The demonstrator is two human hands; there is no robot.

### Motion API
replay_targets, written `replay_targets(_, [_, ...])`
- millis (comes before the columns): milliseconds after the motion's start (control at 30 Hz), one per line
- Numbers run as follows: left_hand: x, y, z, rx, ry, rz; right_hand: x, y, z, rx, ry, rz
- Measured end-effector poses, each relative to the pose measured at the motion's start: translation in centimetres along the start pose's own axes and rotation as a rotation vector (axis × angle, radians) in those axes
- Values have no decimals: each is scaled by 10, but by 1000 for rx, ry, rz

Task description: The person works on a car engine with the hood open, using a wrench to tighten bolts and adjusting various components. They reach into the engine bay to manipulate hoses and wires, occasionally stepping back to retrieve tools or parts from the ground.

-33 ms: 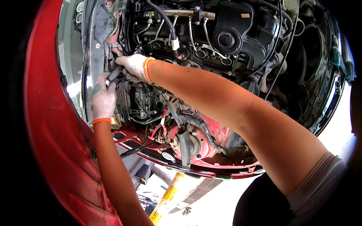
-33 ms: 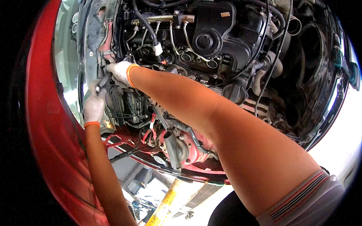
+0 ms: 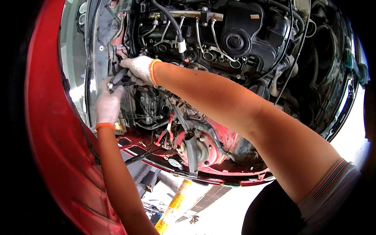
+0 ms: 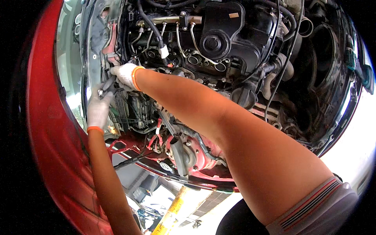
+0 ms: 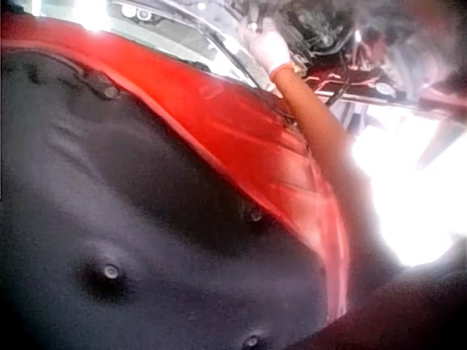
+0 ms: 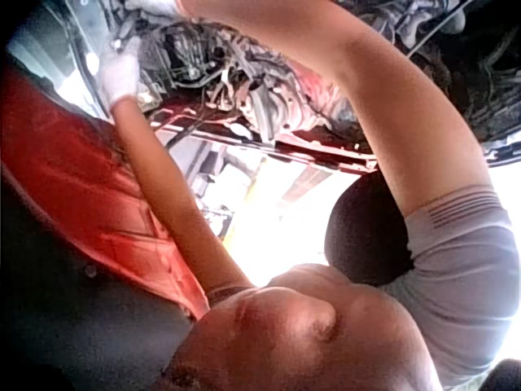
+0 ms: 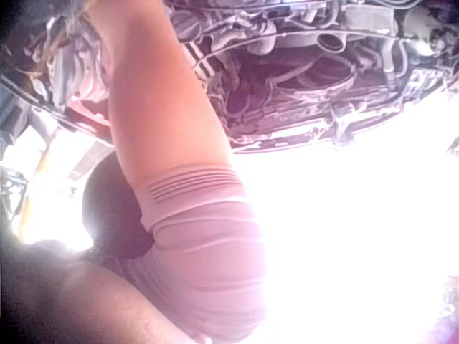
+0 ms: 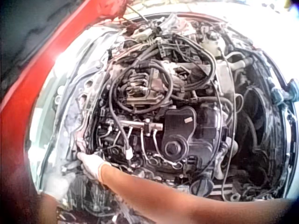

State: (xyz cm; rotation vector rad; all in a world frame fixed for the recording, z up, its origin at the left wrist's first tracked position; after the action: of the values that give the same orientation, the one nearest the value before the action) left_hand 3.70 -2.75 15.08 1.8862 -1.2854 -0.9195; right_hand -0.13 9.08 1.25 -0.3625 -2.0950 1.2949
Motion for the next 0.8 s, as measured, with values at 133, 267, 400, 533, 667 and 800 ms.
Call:
replay_targets(133, [-4, -10, -4, 291, 37, -1045, -3, 1, 11, 43, -12, 253])
replay_targets(267, [14, -7, 3, -104, 1, 316, -12, -1, 6, 26, 19, 152])
replay_targets(400, [20, -4, 7, 316, 133, -1377, -8, -1, 7, 56, 60, 287])
replay_targets(533, [-15, -10, -2, -217, -99, 464, -3, 3, -13, 29, 71, 94])
replay_targets(667, [21, -3, 8, 287, 121, -1433, -8, -9, 5, 25, 64, 277])
replay_targets(800, [2, -9, -4, -275, -481, 650, -13, -5, -2, 19, 79, 253])
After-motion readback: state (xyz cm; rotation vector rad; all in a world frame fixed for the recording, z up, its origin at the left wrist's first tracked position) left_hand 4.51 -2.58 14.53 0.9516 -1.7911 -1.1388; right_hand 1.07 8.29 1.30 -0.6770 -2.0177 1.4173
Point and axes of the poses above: each hand's wrist, its own z-axis towards the middle knuckle, its own y-axis out of the back of the hand, x = y × z, the point moved 1 cm from there along z, towards the middle knuckle, and after that the axes turned 8 degrees about x, right-handed, at the moved point
